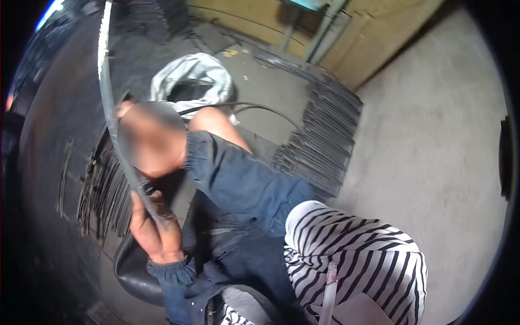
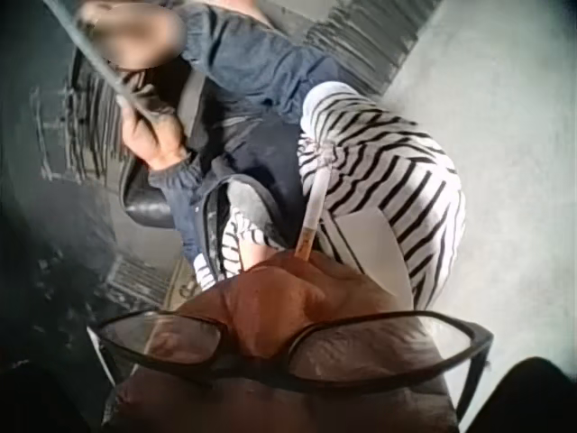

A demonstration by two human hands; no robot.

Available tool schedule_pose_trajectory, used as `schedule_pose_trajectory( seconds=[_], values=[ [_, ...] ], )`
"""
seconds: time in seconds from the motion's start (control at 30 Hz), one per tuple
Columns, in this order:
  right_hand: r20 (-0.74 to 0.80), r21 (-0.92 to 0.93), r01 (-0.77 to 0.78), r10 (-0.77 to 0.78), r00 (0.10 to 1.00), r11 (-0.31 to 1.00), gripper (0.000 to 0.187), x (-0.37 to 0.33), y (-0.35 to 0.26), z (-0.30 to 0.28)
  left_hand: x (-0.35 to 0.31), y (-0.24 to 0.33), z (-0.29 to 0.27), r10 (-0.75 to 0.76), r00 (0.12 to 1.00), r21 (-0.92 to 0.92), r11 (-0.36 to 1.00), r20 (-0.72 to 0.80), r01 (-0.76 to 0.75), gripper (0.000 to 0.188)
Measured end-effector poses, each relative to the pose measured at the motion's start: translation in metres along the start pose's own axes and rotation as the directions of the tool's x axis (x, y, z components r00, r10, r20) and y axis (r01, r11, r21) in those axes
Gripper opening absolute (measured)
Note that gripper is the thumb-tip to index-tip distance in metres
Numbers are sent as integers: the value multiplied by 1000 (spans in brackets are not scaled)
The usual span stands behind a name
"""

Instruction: Assemble metal grates by welding individual rods onto a wire frame using a welding torch.

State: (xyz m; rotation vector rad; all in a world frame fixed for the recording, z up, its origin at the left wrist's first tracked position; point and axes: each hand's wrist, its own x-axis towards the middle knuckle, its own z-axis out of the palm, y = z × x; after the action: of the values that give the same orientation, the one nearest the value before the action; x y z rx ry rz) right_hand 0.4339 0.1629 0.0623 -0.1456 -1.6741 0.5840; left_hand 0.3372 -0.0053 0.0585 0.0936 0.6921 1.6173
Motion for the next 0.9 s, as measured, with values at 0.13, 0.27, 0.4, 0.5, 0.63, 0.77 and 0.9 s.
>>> schedule_pose_trajectory(
  seconds=[0.13,0.27,0.4,0.5,0.63,0.77,0.9],
  values=[
    [-13,-288,141,-151,988,947,77,16,1,-88,17,-28,37,-312,875,-27,938,370,346,43],
    [-55,-768,-286,386,921,573,86,-13,-7,-223,19,-32,39,-225,960,514,850,164,112,55],
    [-172,-910,-396,758,629,122,92,-99,-9,-353,41,15,-15,-23,1000,637,770,16,7,46],
    [-304,-919,-368,849,433,-141,78,-168,-14,-444,61,57,-63,141,983,644,765,-118,-32,48],
    [-487,-856,-313,844,225,-411,79,-207,-31,-495,63,117,-107,312,922,656,750,-231,-89,37],
    [-506,-849,-46,784,358,-527,54,-268,-22,-559,41,180,-146,396,917,771,569,48,-286,49],
    [-251,-951,-292,808,534,-102,63,-192,-19,-509,45,219,-139,580,793,656,674,-184,-341,45]
  ],
)
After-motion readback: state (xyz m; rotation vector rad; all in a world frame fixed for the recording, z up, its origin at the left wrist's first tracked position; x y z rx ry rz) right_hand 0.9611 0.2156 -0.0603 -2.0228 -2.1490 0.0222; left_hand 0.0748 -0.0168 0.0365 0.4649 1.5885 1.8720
